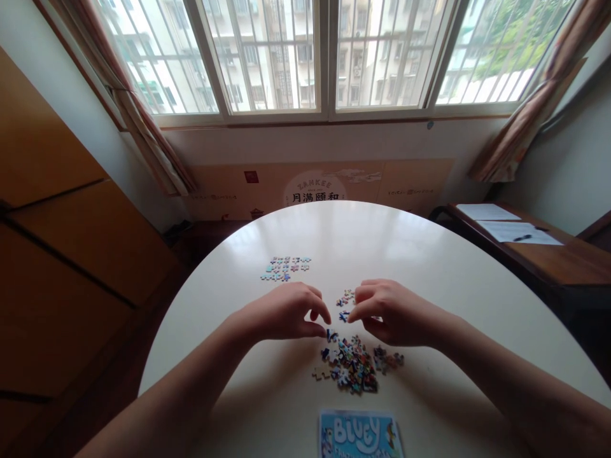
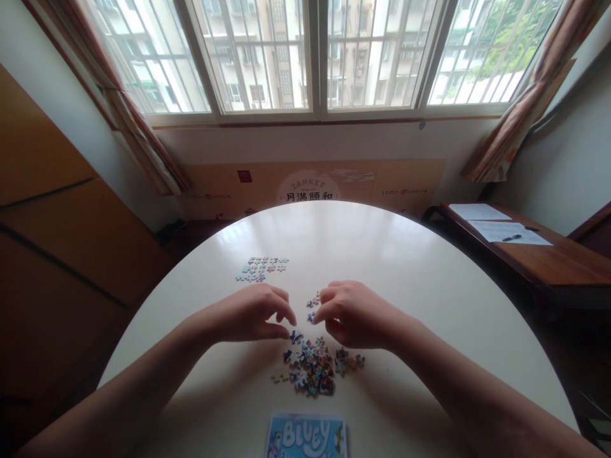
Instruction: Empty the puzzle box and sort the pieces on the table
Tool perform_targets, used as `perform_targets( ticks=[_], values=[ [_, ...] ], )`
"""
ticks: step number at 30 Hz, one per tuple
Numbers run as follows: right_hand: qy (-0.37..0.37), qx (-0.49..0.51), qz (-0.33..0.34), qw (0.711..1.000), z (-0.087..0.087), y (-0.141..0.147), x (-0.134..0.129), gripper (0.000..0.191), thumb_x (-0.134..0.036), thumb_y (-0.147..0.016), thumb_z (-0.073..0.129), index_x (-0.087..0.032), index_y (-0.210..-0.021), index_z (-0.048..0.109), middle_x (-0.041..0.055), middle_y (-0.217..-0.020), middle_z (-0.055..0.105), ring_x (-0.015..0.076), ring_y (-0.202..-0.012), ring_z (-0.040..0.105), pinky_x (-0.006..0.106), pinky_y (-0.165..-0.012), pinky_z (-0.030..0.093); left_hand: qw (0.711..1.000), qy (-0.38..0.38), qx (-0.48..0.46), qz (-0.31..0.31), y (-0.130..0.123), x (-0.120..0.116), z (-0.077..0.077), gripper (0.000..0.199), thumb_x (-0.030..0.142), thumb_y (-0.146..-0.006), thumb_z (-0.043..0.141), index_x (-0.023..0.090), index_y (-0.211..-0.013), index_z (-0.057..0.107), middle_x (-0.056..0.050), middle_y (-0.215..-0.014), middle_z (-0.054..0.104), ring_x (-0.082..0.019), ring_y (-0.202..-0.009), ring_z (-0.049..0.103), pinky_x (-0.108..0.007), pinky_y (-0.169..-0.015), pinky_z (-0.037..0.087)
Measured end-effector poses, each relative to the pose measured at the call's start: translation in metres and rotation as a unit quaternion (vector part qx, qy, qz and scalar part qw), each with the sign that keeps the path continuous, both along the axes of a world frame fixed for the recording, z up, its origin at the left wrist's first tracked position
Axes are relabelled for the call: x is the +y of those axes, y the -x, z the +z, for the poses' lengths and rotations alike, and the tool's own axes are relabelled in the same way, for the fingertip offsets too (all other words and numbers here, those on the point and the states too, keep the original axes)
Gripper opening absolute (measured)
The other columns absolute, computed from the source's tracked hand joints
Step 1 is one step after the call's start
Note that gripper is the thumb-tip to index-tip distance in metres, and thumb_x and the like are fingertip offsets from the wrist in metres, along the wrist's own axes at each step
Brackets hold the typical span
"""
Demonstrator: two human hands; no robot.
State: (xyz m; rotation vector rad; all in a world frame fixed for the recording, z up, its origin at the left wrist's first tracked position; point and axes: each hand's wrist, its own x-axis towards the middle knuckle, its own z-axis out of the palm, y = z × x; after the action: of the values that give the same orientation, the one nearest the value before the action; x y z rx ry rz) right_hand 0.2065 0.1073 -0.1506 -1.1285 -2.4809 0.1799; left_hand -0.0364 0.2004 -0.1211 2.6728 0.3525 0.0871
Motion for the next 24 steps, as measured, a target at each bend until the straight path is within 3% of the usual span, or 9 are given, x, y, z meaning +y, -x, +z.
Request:
perform_targets(
  ticks=[8, 14, 17, 21, 24],
  values=[
    [-0.002, -0.032, -0.008, 0.999, 0.000, 0.000, 0.001, 0.041, -0.006, -0.077, 0.053, -0.033, -0.098, 0.076, -0.0010, -0.076, 0.061, 0.0081, -0.067, 0.047, 0.023, -0.063, 0.032, 1.000, -0.022, 0.000, 0.000, -0.005, -0.001, -0.011, 0.014, 0.019, -0.078, 0.076, 0.028, -0.088, 0.078, 0.004, -0.080, 0.068, -0.010, -0.068, 0.060, -0.024, -0.064, 0.043],
    [-0.014, -0.055, -0.055, 0.997, -0.004, -0.006, 0.004, 0.044, -0.004, -0.080, 0.051, -0.032, -0.104, 0.076, 0.0006, -0.078, 0.060, 0.0074, -0.066, 0.045, 0.023, -0.062, 0.030, 0.998, -0.059, -0.003, 0.035, -0.005, 0.003, -0.016, 0.022, 0.019, -0.083, 0.070, 0.030, -0.100, 0.077, -0.001, -0.091, 0.071, -0.013, -0.070, 0.061, -0.026, -0.062, 0.042],
    [-0.015, -0.051, -0.046, 0.997, 0.002, -0.003, -0.001, 0.041, -0.007, -0.085, 0.047, -0.029, -0.107, 0.074, 0.0013, -0.078, 0.061, 0.0072, -0.066, 0.045, 0.023, -0.063, 0.031, 0.997, -0.057, 0.000, 0.053, -0.004, 0.002, -0.009, 0.028, 0.020, -0.086, 0.069, 0.030, -0.111, 0.075, -0.002, -0.098, 0.071, -0.013, -0.073, 0.061, -0.026, -0.065, 0.043],
    [-0.012, -0.033, 0.007, 0.999, 0.010, 0.006, -0.008, 0.036, -0.010, -0.085, 0.047, -0.027, -0.098, 0.075, 0.0000, -0.072, 0.060, 0.0071, -0.064, 0.045, 0.023, -0.062, 0.031, 0.998, -0.019, 0.055, 0.039, 0.003, -0.005, 0.011, 0.007, 0.028, -0.085, 0.072, 0.023, -0.086, 0.076, 0.000, -0.083, 0.070, -0.013, -0.070, 0.060, -0.026, -0.064, 0.043],
    [-0.016, -0.023, 0.020, 0.999, 0.009, 0.008, -0.010, 0.032, -0.011, -0.083, 0.049, -0.026, -0.094, 0.075, -0.0007, -0.073, 0.061, 0.0071, -0.064, 0.047, 0.023, -0.061, 0.032, 0.990, 0.015, 0.139, 0.032, 0.005, -0.016, 0.019, 0.013, 0.035, -0.080, 0.076, 0.021, -0.078, 0.075, 0.001, -0.072, 0.069, -0.013, -0.064, 0.058, -0.026, -0.059, 0.040]
  ],
)
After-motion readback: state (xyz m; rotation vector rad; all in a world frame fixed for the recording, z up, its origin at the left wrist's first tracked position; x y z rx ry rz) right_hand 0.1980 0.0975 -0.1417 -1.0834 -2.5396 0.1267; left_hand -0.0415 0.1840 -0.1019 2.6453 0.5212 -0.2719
